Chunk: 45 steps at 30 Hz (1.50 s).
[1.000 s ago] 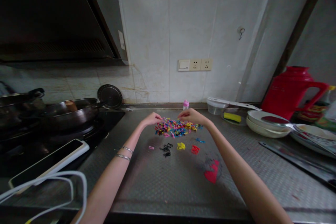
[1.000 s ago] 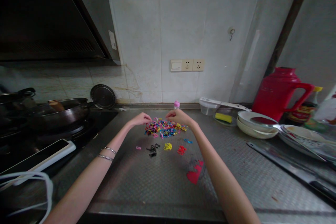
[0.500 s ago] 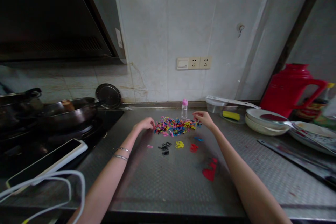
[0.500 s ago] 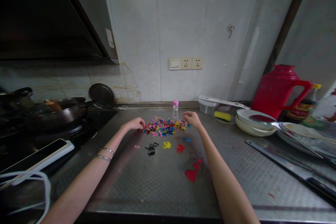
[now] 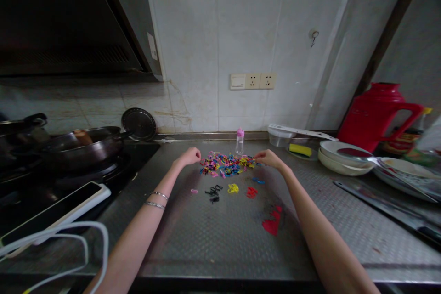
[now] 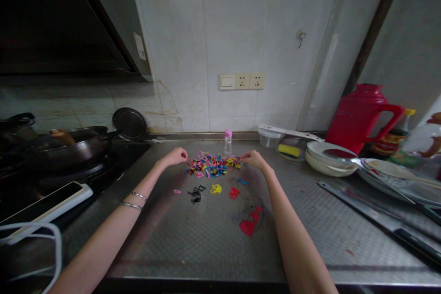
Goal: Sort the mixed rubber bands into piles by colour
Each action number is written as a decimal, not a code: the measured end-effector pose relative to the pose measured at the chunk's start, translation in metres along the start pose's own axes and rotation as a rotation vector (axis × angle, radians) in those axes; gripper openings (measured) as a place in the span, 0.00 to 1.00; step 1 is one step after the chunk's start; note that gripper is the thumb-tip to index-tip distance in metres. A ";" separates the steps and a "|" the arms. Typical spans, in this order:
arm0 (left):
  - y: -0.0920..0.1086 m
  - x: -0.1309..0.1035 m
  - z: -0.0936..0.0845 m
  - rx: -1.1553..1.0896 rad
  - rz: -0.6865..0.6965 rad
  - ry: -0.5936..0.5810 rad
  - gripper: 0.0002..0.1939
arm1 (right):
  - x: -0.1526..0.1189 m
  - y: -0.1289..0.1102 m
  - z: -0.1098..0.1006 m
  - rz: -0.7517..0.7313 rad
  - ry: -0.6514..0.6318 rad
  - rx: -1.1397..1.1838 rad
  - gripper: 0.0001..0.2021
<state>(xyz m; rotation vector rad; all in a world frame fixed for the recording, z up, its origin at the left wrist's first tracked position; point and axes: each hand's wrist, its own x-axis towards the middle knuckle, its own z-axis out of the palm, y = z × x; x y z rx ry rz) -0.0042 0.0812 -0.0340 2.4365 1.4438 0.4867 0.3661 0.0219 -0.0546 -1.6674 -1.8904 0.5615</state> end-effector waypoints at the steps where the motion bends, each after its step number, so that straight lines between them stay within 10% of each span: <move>1: 0.002 0.000 -0.002 0.015 -0.005 0.022 0.07 | -0.001 0.000 0.000 0.000 -0.041 0.013 0.15; 16: 0.042 -0.007 -0.013 -0.162 0.114 0.002 0.09 | -0.003 -0.003 0.013 0.002 -0.126 -0.071 0.11; 29: 0.140 -0.052 0.073 -0.111 0.341 -0.029 0.07 | 0.002 0.002 0.015 -0.077 -0.040 -0.126 0.12; 39: 0.158 -0.067 0.093 -0.166 0.408 -0.069 0.11 | 0.006 0.004 0.012 -0.093 0.025 -0.145 0.13; 45: 0.150 -0.056 0.072 -0.267 0.380 0.007 0.11 | 0.005 -0.001 0.010 -0.094 0.039 -0.130 0.13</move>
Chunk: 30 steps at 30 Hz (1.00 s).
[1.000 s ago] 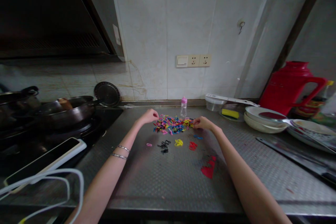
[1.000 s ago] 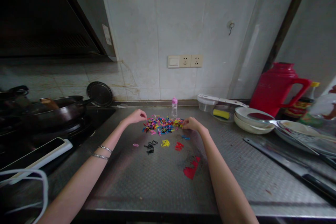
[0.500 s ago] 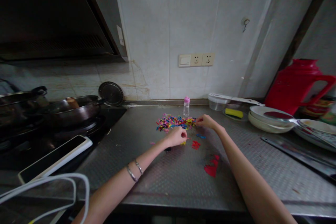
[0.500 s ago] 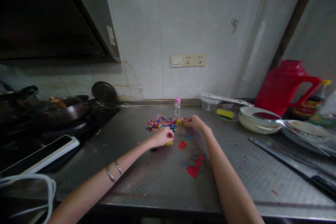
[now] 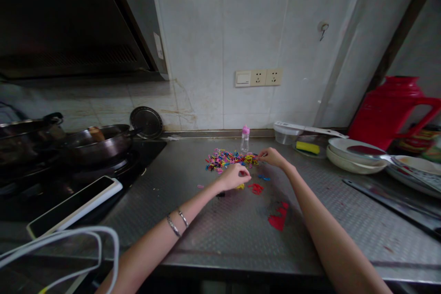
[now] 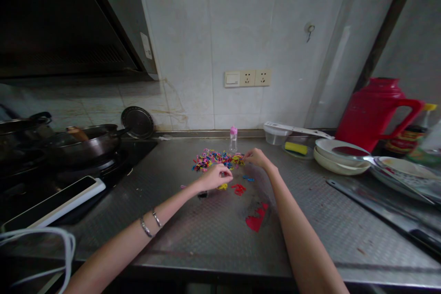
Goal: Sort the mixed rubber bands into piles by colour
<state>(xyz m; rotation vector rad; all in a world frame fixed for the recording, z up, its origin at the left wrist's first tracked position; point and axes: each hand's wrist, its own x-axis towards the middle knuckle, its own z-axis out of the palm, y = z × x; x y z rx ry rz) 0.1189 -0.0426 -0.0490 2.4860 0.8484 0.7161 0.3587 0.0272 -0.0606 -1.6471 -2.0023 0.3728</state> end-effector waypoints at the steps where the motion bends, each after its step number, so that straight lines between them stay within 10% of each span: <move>1: -0.003 0.002 -0.006 -0.024 -0.019 0.019 0.11 | 0.000 -0.004 -0.002 -0.009 -0.004 -0.008 0.13; 13: -0.042 0.010 -0.057 -0.160 -0.208 0.213 0.13 | -0.025 -0.113 -0.010 -0.321 -0.180 0.105 0.09; 21: -0.071 0.005 -0.066 -0.143 -0.209 0.134 0.10 | -0.037 -0.118 0.024 -0.373 -0.472 0.052 0.09; 30: -0.081 -0.006 -0.070 0.077 -0.245 -0.143 0.09 | -0.041 -0.114 0.021 -0.373 -0.450 0.067 0.10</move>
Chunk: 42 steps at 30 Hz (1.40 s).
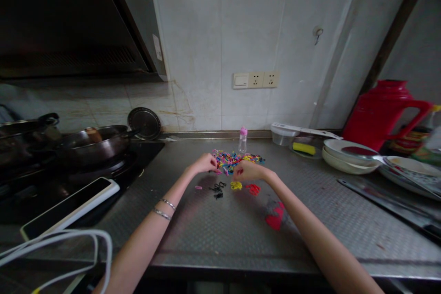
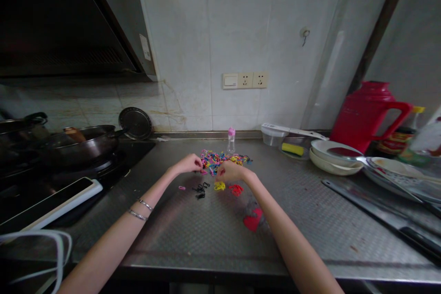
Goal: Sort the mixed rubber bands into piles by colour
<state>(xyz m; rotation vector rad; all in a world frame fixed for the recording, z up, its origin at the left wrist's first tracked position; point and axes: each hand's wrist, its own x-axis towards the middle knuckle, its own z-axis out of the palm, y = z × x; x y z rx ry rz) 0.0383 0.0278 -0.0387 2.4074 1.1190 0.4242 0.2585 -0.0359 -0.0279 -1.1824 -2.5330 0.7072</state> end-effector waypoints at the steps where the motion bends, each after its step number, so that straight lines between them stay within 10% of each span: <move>1: 0.000 -0.001 0.000 0.030 -0.001 -0.030 0.10 | 0.000 0.002 -0.001 -0.002 0.025 -0.003 0.10; 20: -0.001 -0.001 0.011 0.010 -0.030 -0.151 0.07 | -0.002 0.045 0.004 0.050 0.350 -0.054 0.11; 32: -0.015 -0.029 -0.052 -0.149 -0.176 -0.419 0.10 | 0.006 0.031 0.011 0.010 0.311 0.067 0.11; 42: -0.018 -0.059 -0.053 -0.194 -0.340 -0.594 0.13 | 0.014 0.006 0.029 0.180 0.364 -0.147 0.08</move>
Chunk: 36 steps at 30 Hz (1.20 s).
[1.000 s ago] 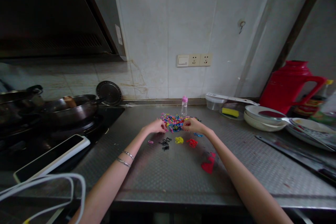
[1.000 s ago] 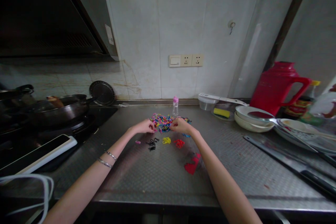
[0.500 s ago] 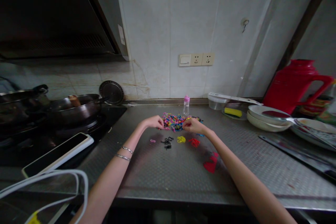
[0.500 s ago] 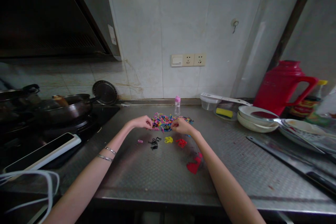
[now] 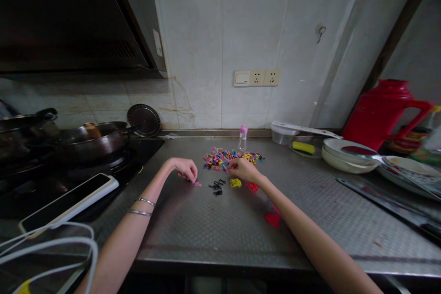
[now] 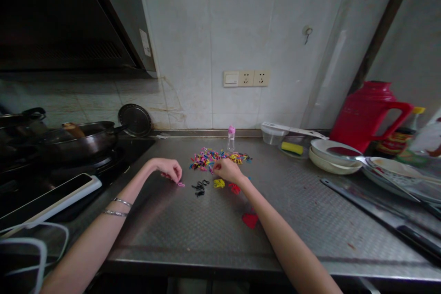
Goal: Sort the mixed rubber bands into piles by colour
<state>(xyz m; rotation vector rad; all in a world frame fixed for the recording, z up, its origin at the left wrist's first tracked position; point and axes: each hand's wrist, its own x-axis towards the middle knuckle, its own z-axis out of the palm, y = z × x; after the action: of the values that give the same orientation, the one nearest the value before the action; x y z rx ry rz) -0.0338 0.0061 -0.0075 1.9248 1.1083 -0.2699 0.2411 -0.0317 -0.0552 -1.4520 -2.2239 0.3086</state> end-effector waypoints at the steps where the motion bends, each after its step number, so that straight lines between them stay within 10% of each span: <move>1: -0.001 0.000 0.000 -0.007 0.013 0.013 0.14 | 0.000 -0.001 0.003 0.003 0.006 -0.032 0.08; 11: -0.013 0.004 -0.001 -0.104 0.143 0.372 0.19 | 0.002 -0.007 0.014 -0.054 -0.020 -0.187 0.08; 36: -0.009 0.019 0.004 -0.209 0.211 0.651 0.19 | 0.005 0.006 0.002 -0.013 0.173 0.013 0.11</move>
<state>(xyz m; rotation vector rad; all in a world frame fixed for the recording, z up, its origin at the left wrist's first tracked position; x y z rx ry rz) -0.0289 0.0161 -0.0256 1.9637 1.2586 0.6077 0.2432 -0.0248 -0.0580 -1.4014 -2.0887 0.1857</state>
